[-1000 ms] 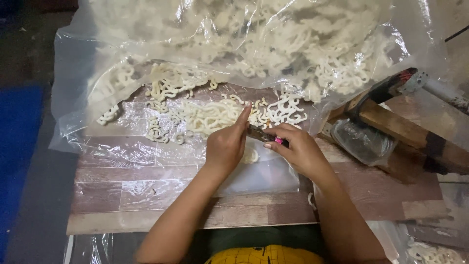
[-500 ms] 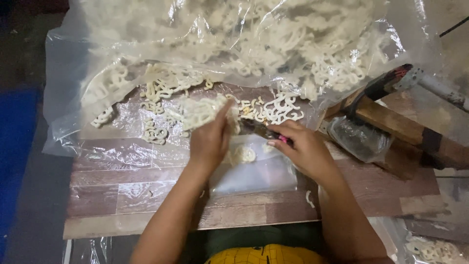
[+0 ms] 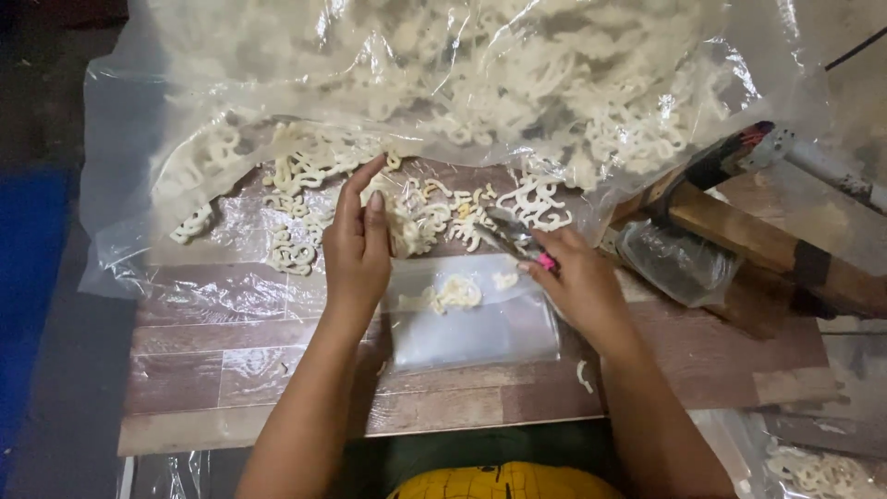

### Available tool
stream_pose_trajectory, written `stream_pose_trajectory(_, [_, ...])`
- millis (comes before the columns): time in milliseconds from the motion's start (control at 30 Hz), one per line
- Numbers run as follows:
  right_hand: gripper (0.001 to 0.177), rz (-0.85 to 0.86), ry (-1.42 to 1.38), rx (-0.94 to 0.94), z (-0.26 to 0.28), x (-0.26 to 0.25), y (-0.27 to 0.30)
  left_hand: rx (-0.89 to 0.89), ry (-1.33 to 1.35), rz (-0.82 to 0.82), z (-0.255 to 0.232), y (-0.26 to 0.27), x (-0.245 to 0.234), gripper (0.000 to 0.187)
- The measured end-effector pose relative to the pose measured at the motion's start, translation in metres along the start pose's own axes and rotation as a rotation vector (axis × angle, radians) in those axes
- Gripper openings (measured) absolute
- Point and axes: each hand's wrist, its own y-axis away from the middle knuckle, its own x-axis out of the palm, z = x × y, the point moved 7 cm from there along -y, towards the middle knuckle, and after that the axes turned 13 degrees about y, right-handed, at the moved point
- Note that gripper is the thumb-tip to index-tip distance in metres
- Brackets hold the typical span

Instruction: The person is manually picking up individual snack pieces from a pile and placing them into a small plastic bag for packaging.

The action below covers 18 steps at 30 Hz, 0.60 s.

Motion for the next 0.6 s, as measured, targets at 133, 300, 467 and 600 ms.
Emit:
stream_pose_trajectory(133, [0.047, -0.134, -0.172, -0.070, 0.021, -0.010, 0.009, -0.032, -0.005, 0.026, -0.007, -0.002, 0.009, 0.037])
stream_pose_trajectory(300, [0.038, -0.214, -0.046, -0.207, 0.056, -0.032, 0.009, -0.049, -0.267, 0.346, -0.020, 0.016, 0.049, 0.038])
stream_pose_trajectory(467, [0.047, -0.080, -0.138, -0.141, 0.032, -0.033, 0.012, -0.106, -0.182, 0.253, -0.003, 0.010, 0.026, 0.043])
stream_pose_trajectory(600, [0.068, -0.206, 0.139, -0.032, 0.016, -0.012, 0.010, -0.117, 0.043, 0.048, -0.019, 0.001, 0.007, 0.035])
